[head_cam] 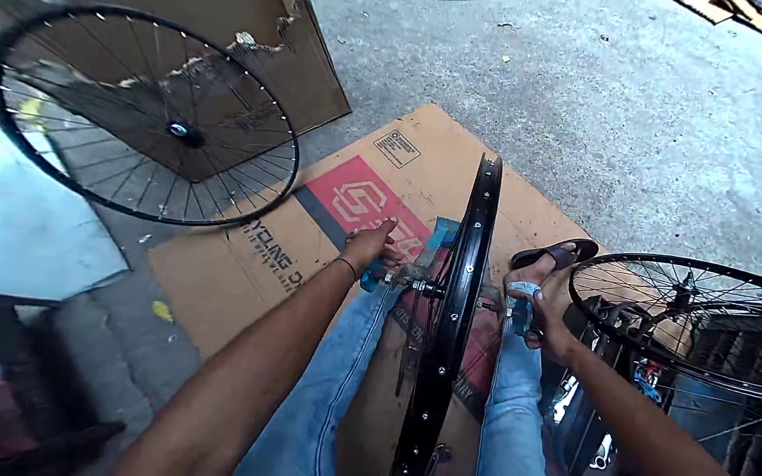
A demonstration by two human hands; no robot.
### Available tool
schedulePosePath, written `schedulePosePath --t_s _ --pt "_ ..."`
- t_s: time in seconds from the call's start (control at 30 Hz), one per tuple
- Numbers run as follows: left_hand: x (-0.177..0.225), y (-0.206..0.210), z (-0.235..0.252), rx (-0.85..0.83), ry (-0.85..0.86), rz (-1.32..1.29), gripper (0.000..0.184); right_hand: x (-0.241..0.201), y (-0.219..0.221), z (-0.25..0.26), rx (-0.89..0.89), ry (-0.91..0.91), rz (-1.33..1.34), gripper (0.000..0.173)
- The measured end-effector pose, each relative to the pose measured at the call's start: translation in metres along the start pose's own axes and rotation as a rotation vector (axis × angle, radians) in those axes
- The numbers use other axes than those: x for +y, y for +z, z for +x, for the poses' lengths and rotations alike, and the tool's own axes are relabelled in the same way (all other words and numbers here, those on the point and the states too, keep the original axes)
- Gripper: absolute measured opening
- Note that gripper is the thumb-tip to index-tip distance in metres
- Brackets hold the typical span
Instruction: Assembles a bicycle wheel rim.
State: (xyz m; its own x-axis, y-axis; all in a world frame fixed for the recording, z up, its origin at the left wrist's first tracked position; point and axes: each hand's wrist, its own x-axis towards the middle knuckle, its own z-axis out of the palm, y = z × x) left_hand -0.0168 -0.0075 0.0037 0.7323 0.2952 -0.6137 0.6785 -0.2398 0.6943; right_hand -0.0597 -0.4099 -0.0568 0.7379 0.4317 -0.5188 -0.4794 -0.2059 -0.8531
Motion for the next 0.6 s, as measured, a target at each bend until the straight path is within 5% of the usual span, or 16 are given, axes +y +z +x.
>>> schedulePosePath --t_s 0.1,0.17,0.23,0.3,0.33,0.4,0.47,0.53,0.6 --pt "-0.033 0.004 -0.024 0.114 0.592 0.066 0.038 -0.024 -0.023 0.01 -0.207 0.422 0.194 0.054" --pt "-0.052 0.003 -0.031 0.185 0.762 0.172 0.034 -0.03 -0.025 0.017 -0.374 0.593 0.174 0.06" --pt "-0.051 -0.002 -0.025 0.215 0.717 0.195 0.038 -0.022 -0.023 0.02 -0.473 0.56 0.252 0.054" --pt "-0.028 -0.007 -0.016 0.188 0.549 0.295 0.05 -0.021 -0.017 0.02 -0.372 0.262 0.038 0.03" --pt "-0.015 -0.008 -0.01 0.123 0.403 0.364 0.062 -0.022 -0.014 0.019 -0.262 0.036 -0.205 0.034" --pt "0.008 -0.008 0.009 -0.061 0.06 0.501 0.073 -0.02 -0.005 0.013 -0.001 -0.457 -0.805 0.071" --pt "0.019 -0.007 0.029 -0.094 -0.114 0.444 0.078 -0.008 -0.006 0.016 0.17 -0.817 -1.047 0.089" --pt "0.005 -0.008 0.055 0.161 0.032 0.235 0.072 0.0 -0.009 0.012 0.14 -0.651 -0.84 0.095" --pt "-0.008 -0.016 0.051 0.203 0.276 0.029 0.059 -0.001 -0.006 0.011 0.038 -0.159 -0.22 0.065"
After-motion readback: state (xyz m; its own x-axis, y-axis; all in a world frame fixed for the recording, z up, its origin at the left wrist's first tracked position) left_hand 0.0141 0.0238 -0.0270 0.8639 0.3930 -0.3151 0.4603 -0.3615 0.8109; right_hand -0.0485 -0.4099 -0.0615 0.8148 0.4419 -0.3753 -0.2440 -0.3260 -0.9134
